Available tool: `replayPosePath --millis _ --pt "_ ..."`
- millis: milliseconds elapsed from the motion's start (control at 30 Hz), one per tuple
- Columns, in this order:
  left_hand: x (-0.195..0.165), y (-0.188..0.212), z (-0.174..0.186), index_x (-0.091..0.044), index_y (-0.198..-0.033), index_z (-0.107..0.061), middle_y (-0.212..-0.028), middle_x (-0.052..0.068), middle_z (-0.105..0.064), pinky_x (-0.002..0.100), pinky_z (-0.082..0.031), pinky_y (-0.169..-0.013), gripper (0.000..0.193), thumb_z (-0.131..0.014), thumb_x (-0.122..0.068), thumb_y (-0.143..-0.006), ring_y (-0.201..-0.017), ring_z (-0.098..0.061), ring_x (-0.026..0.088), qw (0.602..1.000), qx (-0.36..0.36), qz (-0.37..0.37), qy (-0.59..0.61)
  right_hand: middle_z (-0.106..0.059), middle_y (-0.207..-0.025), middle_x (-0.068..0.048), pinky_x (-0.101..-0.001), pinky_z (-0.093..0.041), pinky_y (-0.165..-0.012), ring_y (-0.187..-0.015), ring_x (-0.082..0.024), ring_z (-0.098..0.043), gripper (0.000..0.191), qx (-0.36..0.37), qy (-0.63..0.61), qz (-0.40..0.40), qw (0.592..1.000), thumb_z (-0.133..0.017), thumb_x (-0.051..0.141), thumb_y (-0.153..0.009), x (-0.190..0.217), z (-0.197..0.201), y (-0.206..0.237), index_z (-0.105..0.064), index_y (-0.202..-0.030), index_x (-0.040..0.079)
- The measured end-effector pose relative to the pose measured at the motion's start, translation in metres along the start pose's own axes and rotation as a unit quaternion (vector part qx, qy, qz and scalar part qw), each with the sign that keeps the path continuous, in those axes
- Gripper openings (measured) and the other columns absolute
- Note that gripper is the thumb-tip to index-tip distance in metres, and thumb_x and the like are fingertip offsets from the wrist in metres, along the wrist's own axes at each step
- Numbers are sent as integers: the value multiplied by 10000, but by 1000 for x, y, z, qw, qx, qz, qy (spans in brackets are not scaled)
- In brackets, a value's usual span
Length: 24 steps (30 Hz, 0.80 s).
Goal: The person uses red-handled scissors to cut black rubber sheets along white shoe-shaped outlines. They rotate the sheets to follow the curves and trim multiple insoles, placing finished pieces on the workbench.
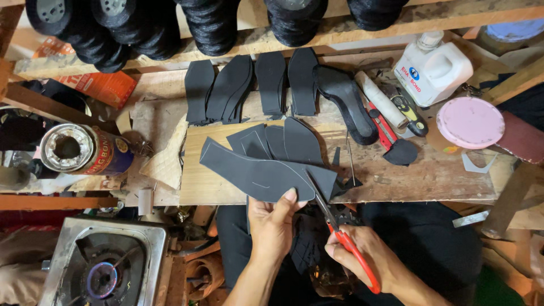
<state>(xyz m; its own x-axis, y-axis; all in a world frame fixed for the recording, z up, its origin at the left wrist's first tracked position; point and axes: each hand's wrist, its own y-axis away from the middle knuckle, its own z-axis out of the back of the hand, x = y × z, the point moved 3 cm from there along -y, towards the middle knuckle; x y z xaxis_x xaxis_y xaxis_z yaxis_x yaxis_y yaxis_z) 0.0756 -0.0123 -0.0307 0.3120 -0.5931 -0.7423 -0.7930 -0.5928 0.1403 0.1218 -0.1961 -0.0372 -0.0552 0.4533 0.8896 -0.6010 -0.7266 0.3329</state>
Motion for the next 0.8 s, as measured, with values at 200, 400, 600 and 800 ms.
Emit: replayPosePath --millis 200,400,600,800 --pt "-3 -1 5 -31 -1240 -490 -1053 108 -686 324 -624 -725 406 -648 79 -882 -870 -712 186 997 -8 8 -73 -637 -639 -61 -333 -517 -581 -564 -167 -644 200 5 31 18 999 -643 246 -850 9 -2 -7 -693 -885 55" --pt "-8 -1 5 12 -1201 -500 -1019 129 -700 324 -629 -717 340 -665 48 -906 -824 -719 190 993 3 13 -115 -598 -626 -69 -352 -501 -570 -562 -184 -608 200 13 1 9 1000 -649 239 -849 13 -4 -7 -680 -875 43" --pt "-12 0 7 -4 -1173 -501 -1010 125 -705 328 -649 -725 339 -669 40 -882 -832 -737 187 990 9 30 -140 -553 -602 -23 -323 -470 -546 -553 -121 -539 205 31 -49 -39 998 -653 225 -855 3 -3 0 -652 -788 30" --pt "-15 0 4 13 -1195 -500 -1031 125 -695 286 -640 -702 348 -673 43 -895 -840 -720 165 992 29 23 -122 -558 -556 -8 -313 -462 -518 -520 -104 -532 209 19 -64 -84 994 -685 223 -855 -5 -2 3 -684 -762 36"
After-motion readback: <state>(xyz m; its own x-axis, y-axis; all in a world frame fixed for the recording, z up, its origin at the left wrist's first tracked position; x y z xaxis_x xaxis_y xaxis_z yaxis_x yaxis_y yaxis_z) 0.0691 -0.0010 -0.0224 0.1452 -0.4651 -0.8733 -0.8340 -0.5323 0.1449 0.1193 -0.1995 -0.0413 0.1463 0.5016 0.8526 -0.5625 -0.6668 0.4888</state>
